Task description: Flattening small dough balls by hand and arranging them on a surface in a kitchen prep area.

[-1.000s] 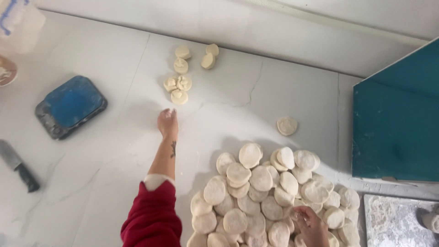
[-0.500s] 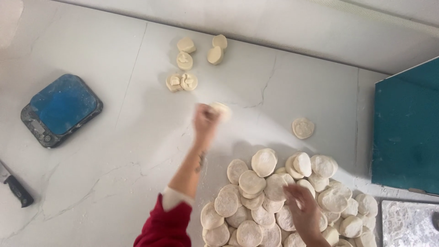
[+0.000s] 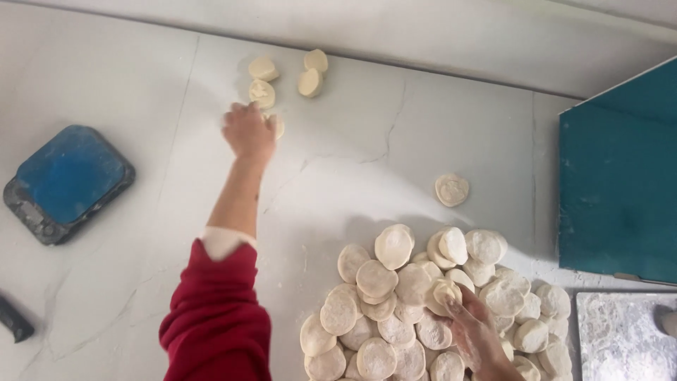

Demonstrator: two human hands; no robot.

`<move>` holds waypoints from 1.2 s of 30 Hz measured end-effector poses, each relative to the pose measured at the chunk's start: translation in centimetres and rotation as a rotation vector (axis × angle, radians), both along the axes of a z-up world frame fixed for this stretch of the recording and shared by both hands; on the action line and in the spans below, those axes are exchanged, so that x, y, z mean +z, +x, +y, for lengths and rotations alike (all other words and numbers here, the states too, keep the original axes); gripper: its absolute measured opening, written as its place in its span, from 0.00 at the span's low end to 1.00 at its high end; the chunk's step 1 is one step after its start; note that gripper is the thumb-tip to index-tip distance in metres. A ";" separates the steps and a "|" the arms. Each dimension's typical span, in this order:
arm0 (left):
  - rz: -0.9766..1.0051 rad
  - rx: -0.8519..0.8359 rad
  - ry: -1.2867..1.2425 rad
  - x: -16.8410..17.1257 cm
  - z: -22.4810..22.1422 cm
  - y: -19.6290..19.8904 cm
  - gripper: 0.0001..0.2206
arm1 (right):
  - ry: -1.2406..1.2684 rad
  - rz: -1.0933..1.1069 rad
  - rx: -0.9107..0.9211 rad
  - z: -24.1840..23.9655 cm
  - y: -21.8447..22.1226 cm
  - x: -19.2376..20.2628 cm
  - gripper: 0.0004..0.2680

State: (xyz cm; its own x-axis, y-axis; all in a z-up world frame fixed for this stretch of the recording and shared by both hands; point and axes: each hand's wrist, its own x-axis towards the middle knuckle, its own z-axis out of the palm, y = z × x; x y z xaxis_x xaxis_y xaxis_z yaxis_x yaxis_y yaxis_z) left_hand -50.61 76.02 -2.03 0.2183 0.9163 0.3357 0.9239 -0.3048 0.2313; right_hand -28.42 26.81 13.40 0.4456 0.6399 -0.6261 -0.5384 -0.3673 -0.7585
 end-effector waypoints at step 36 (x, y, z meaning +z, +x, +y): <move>-1.757 -0.402 -1.472 11.8 -52.5 14.0 0.28 | -0.029 -0.143 -0.445 -32.7 11.9 -4.4 0.18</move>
State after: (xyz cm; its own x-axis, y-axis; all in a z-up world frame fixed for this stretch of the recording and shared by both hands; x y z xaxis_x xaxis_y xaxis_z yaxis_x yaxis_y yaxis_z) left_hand -36.60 23.53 9.77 0.7278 0.6289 -0.2735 -0.3789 0.7012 0.6040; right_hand -16.56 -5.89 9.00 0.7559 0.3504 -0.5530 -0.5390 -0.1463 -0.8295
